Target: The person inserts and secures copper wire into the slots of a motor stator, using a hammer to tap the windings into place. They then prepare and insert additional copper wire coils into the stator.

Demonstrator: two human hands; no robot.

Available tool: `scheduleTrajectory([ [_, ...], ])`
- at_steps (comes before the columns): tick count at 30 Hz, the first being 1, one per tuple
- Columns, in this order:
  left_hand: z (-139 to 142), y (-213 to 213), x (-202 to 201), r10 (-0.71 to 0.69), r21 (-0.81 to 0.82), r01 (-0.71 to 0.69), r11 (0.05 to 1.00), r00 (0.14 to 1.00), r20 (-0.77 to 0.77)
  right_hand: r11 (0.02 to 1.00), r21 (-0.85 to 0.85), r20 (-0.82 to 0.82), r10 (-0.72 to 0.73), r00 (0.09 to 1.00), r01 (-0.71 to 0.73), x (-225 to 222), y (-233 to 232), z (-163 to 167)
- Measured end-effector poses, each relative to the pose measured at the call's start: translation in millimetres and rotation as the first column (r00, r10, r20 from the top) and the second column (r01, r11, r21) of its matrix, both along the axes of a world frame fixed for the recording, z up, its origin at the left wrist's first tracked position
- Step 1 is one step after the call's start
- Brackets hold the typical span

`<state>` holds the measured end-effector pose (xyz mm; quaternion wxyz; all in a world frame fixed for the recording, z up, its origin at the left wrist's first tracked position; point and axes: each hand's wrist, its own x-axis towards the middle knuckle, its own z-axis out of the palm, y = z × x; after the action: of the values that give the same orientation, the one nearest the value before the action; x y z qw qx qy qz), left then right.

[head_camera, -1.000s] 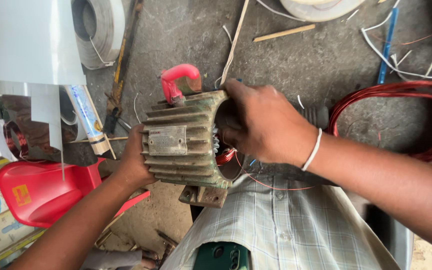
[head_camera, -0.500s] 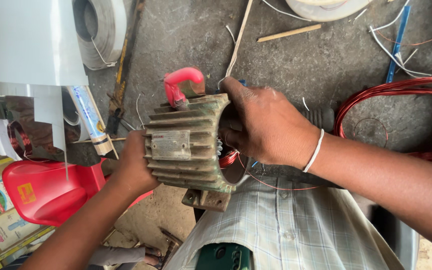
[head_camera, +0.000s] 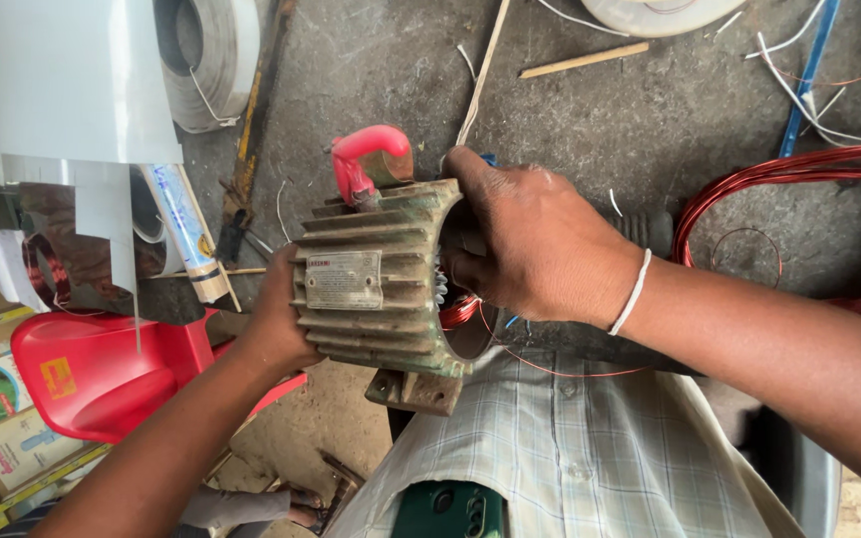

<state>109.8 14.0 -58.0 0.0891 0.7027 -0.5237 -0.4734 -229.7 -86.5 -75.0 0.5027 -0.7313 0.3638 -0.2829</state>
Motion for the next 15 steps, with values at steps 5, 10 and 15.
scheduleTrajectory([
  [5, 7, -6, -15, -0.092, -0.114, 0.083, 0.990, 0.993, -0.070, 1.000, 0.023, -0.024, 0.003, 1.000, -0.002, 1, -1, 1],
  [10, 1, -19, -18, 0.939, 0.655, -0.675, 0.340, 0.281, -0.198, 1.000, 0.007, -0.030, -0.020, 0.999, 0.020, 3, 1, 2],
  [15, -9, -14, -2, 0.832, 0.591, -0.586, 0.555, 0.380, -0.404, 0.999, 0.028, 0.081, 0.018, 0.997, -0.020, -3, -2, 2],
])
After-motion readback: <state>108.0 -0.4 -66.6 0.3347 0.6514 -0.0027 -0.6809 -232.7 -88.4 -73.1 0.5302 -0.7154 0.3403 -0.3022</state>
